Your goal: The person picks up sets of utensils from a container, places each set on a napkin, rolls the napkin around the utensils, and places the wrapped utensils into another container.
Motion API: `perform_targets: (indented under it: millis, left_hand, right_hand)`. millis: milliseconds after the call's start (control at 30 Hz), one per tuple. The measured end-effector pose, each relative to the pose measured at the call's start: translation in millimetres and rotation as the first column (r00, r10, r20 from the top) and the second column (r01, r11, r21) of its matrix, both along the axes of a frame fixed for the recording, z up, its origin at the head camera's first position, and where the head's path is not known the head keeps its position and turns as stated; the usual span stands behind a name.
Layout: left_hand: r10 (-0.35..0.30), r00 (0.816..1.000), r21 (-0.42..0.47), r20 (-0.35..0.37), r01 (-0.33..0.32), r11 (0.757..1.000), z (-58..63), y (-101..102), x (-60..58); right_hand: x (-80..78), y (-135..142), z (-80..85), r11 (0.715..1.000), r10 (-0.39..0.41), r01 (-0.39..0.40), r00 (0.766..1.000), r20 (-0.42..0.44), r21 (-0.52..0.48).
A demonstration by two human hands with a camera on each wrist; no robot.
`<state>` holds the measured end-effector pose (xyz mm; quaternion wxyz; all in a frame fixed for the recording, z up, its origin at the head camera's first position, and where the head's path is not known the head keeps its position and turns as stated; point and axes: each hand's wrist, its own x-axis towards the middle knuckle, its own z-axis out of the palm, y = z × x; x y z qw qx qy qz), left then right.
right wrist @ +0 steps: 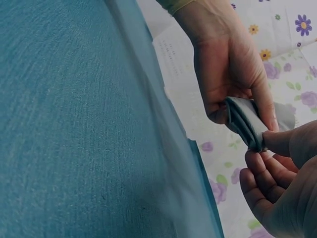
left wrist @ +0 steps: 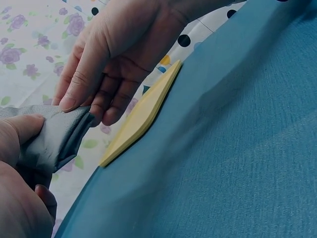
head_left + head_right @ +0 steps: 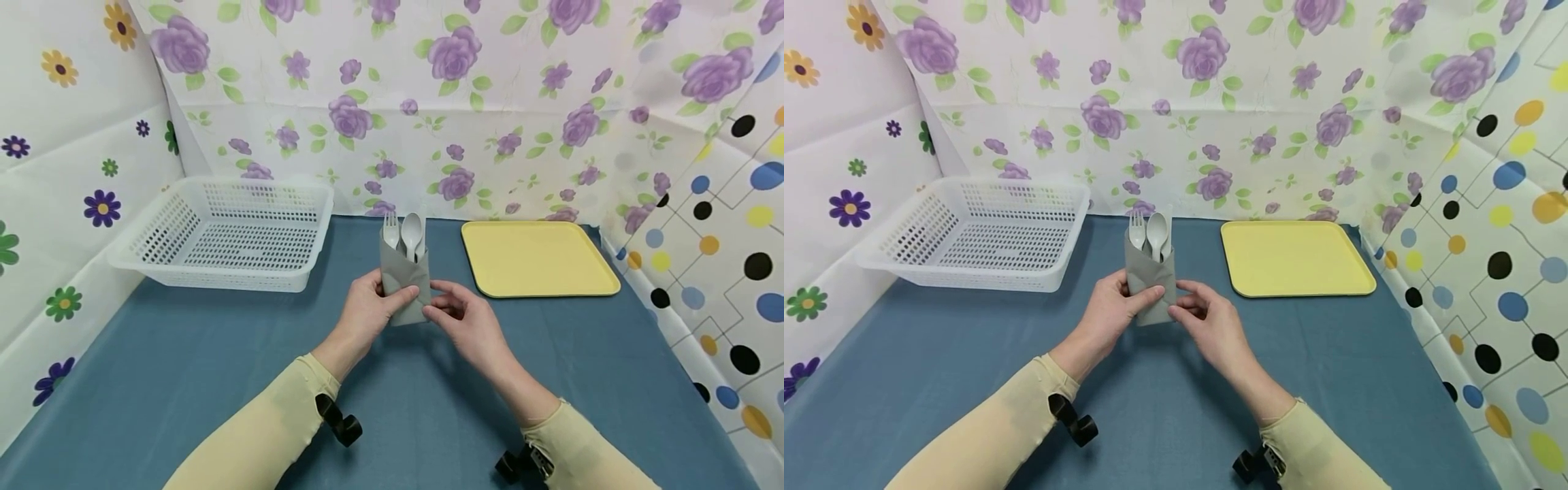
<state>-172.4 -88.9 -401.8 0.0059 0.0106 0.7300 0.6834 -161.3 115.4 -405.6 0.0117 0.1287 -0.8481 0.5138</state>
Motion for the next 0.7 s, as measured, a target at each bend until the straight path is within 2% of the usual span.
perform_targets:
  millis: [367, 567, 700]
  left_hand:
    - [0.016, 1.000, -0.011, -0.015, -0.017, 1.000, 5.9, -9.0, 1.5]
    - [0.031, 0.999, -0.054, -0.013, -0.031, 0.998, 16.4, -18.9, 0.4]
    - [0.033, 0.999, -0.122, -0.018, -0.035, 0.992, 23.0, -28.7, -1.9]
  right_hand:
    - [4.4, -2.7, 4.8, 0.997, 0.045, -0.043, 0.999, -0.023, 0.062]
    - [3.4, -4.5, 6.7, 0.990, 0.046, -0.033, 0.995, -0.087, 0.139]
    - [0.4, -4.7, 6.0, 0.975, 0.066, -0.029, 0.985, -0.161, 0.218]
